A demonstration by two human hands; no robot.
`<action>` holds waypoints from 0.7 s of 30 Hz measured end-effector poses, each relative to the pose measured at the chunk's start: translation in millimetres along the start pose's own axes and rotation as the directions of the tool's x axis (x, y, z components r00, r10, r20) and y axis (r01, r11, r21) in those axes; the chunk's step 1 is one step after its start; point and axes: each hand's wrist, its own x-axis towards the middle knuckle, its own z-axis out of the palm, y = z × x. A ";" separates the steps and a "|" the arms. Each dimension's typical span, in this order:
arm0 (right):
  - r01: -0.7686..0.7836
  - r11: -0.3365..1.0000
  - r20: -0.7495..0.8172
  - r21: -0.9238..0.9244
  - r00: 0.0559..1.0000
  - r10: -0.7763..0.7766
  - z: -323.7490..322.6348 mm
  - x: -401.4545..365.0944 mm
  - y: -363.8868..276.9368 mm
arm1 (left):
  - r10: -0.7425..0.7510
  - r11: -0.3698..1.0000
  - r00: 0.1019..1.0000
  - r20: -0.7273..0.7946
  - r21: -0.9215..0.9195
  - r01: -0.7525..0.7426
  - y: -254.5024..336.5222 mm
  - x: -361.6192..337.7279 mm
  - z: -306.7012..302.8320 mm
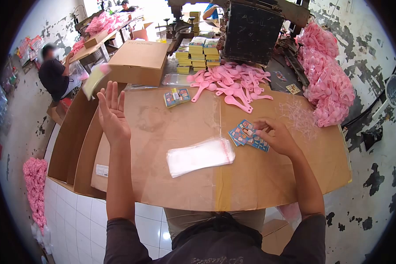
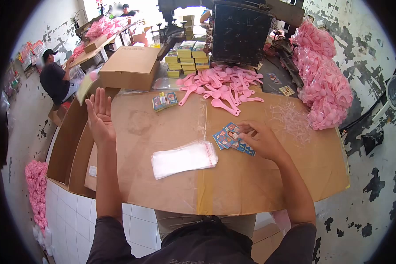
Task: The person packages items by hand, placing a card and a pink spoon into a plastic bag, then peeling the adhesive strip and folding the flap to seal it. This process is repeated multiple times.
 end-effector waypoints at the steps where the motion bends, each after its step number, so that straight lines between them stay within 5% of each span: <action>1: 0.006 1.000 -0.032 -0.028 0.999 -0.007 0.3 -1.3 7.1 | 0.028 1.000 0.998 -0.053 -0.008 -0.029 -2.4 1.5 -1.2; 5: 0.072 0.959 -0.123 -0.274 0.986 -0.109 9.2 -4.4 26.1 | -0.358 0.876 0.887 0.292 0.434 0.210 -41.7 -17.3 -19.6; 6: 0.093 0.925 -0.132 -0.367 0.980 -0.150 9.3 -6.9 28.7 | -0.466 0.781 0.805 0.366 0.599 0.180 -53.3 -32.4 -17.4; 8: 0.068 0.922 -0.138 -0.381 0.982 -0.130 14.1 -9.0 22.3 | -0.602 0.509 0.629 0.492 0.843 -0.172 -57.7 -74.5 4.4; 9: 0.057 0.920 -0.142 -0.388 0.983 -0.120 16.0 -9.4 19.6 | -0.530 0.502 0.554 0.642 0.764 -0.405 -63.6 -90.6 3.7; 13: 0.001 0.960 -0.161 -0.281 0.986 -0.048 16.4 -9.4 26.7 | -0.523 0.472 0.422 0.741 0.664 -0.581 -70.4 -120.8 9.7; 18: -0.081 0.986 -0.287 0.144 0.950 0.120 34.1 -2.6 33.2 | -0.610 0.517 0.486 0.626 0.779 -0.354 -73.1 -121.7 11.6; 21: 0.019 0.936 -0.327 -0.351 0.934 -0.141 43.2 3.1 26.3 | -0.640 0.514 0.485 0.596 0.801 -0.305 -69.4 -120.0 16.4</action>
